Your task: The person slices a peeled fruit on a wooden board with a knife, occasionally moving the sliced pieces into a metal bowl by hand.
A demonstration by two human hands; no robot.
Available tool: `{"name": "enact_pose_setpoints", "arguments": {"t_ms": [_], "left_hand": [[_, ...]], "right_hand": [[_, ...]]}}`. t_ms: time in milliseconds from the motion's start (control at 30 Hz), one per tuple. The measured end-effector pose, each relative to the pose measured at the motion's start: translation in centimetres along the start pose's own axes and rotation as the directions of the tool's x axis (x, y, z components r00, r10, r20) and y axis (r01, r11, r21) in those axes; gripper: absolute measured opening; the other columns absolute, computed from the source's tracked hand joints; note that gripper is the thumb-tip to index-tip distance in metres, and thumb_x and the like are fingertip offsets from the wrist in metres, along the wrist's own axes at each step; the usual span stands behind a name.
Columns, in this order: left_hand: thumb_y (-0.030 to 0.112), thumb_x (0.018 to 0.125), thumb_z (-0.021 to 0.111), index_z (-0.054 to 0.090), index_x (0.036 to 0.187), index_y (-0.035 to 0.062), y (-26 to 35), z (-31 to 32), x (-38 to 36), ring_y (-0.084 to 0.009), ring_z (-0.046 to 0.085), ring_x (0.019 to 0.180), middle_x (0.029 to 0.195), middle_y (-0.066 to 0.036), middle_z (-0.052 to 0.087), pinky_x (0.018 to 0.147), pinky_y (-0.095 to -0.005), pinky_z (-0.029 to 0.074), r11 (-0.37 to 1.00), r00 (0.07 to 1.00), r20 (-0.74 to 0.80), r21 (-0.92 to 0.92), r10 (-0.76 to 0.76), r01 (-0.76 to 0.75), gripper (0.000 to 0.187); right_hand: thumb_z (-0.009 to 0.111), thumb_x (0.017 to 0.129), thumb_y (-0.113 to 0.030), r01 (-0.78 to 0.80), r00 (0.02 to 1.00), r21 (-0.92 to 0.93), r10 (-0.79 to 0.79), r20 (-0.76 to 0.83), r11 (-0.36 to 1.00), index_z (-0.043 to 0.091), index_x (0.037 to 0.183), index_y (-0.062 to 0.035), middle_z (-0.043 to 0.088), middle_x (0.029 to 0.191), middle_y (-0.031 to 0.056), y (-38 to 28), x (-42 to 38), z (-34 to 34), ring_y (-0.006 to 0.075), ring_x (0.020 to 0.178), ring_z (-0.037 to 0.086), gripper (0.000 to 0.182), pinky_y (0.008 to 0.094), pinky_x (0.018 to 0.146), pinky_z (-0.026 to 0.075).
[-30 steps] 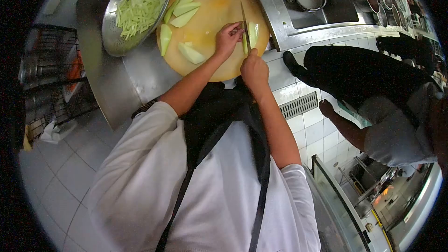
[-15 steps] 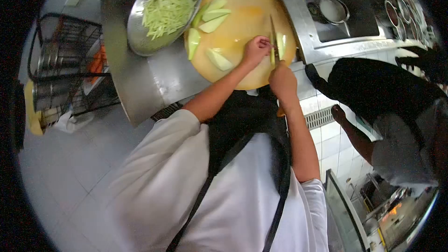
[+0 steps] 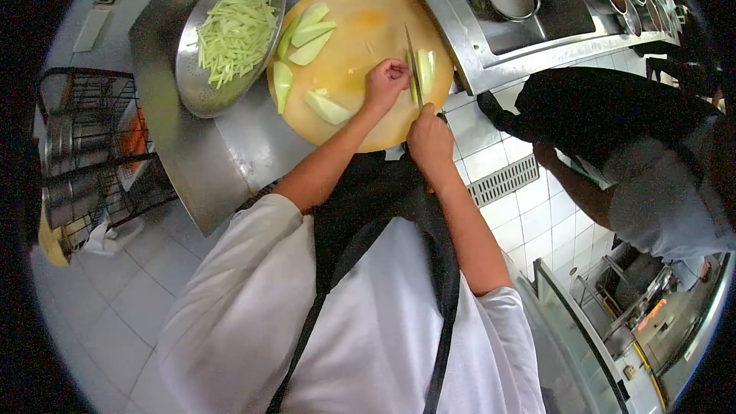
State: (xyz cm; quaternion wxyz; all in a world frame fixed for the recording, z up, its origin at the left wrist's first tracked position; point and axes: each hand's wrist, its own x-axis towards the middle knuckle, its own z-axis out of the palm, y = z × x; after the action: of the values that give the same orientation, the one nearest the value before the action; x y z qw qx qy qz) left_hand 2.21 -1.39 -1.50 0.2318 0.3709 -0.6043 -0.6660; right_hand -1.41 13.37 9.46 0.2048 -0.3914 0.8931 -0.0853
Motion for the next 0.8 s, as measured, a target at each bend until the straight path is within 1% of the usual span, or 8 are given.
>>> {"name": "enact_pose_setpoints", "arguments": {"t_ms": [100,200,300,400,500,600,700,800], "left_hand": [[0.002,0.089,0.071,0.066,0.105,-0.0024,-0.5,0.1,-0.1,-0.0128,0.068,0.075,0.088,-0.008,0.070,0.067,-0.0279,0.059,0.997,0.999,-0.018,-0.073,0.027,-0.028,0.017],[0.005,0.084,0.076,0.069,0.096,-0.0011,-0.7,0.3,-0.3,-0.0118,0.069,0.068,0.080,-0.007,0.072,0.065,-0.0273,0.056,0.981,0.996,-0.092,-0.193,0.020,-0.038,0.015],[0.005,0.085,0.077,0.069,0.095,-0.0013,-0.4,0.1,-0.4,-0.0122,0.068,0.069,0.080,-0.007,0.071,0.065,-0.0272,0.056,0.979,0.998,-0.061,-0.205,-0.022,0.009,0.014],[0.002,0.090,0.073,0.066,0.105,-0.0027,-0.6,0.3,-0.6,-0.0114,0.067,0.077,0.087,-0.006,0.069,0.068,-0.0264,0.057,0.999,0.999,-0.046,-0.042,0.023,-0.025,0.018],[0.006,0.083,0.077,0.068,0.100,-0.0004,-0.4,1.1,-0.3,-0.0134,0.068,0.070,0.081,-0.007,0.071,0.066,-0.0299,0.056,0.994,0.980,-0.166,0.032,0.109,-0.105,0.021],[0.003,0.081,0.073,0.066,0.109,0.0010,2.5,0.9,-1.2,-0.0201,0.069,0.067,0.078,-0.009,0.070,0.068,-0.0345,0.057,0.945,0.960,-0.214,0.307,0.181,-0.110,0.029],[0.002,0.079,0.071,0.063,0.121,0.0047,2.6,0.1,-1.2,-0.0276,0.069,0.080,0.087,-0.012,0.070,0.076,-0.0391,0.056,0.902,0.973,-0.210,0.432,0.099,0.002,0.043],[0.000,0.077,0.070,0.069,0.116,0.0066,6.2,-0.3,-2.1,-0.0308,0.065,0.100,0.101,-0.013,0.070,0.086,-0.0418,0.054,0.729,0.929,-0.138,0.662,0.345,-0.172,0.040]], "right_hand": [[0.054,0.092,-0.011,0.000,1.000,-0.002,0.000,-0.012,1.000,0.050,0.101,0.0037,0.069,0.075,0.0280,0.1,0.4,0.6,0.0445,0.071,0.070,0.017,0.0533,0.064,0.057],[0.053,0.092,-0.011,-0.001,1.000,0.003,0.001,-0.011,1.000,0.050,0.100,0.0044,0.068,0.074,0.0281,0.0,1.2,1.4,0.0447,0.070,0.070,0.017,0.0530,0.063,0.057],[0.053,0.093,-0.011,-0.009,1.000,0.031,0.010,-0.030,0.999,0.051,0.099,0.0047,0.067,0.072,0.0289,-0.1,1.9,2.2,0.0457,0.070,0.069,0.017,0.0540,0.063,0.056],[0.052,0.093,-0.011,0.005,0.999,0.036,-0.003,-0.037,0.999,0.051,0.099,0.0043,0.068,0.073,0.0277,1.0,1.6,2.6,0.0452,0.069,0.070,0.016,0.0540,0.062,0.056],[0.052,0.091,-0.009,0.054,0.996,0.051,-0.051,-0.072,0.997,0.051,0.098,0.0036,0.069,0.073,0.0260,1.6,1.6,2.7,0.0445,0.068,0.070,0.015,0.0535,0.062,0.056],[0.053,0.092,-0.010,0.077,0.994,0.080,-0.070,-0.086,0.994,0.051,0.098,0.0026,0.068,0.071,0.0262,2.0,1.6,2.3,0.0455,0.067,0.069,0.013,0.0548,0.062,0.055],[0.054,0.095,-0.013,0.020,0.998,0.117,-0.012,-0.067,0.993,0.051,0.097,0.0011,0.067,0.071,0.0275,1.4,0.2,0.1,0.0466,0.067,0.068,0.015,0.0563,0.062,0.054],[0.056,0.098,-0.017,-0.005,0.994,0.181,0.024,-0.104,0.983,0.051,0.096,-0.0001,0.065,0.071,0.0290,1.8,-0.7,-2.2,0.0477,0.068,0.067,0.018,0.0575,0.062,0.053]]}}
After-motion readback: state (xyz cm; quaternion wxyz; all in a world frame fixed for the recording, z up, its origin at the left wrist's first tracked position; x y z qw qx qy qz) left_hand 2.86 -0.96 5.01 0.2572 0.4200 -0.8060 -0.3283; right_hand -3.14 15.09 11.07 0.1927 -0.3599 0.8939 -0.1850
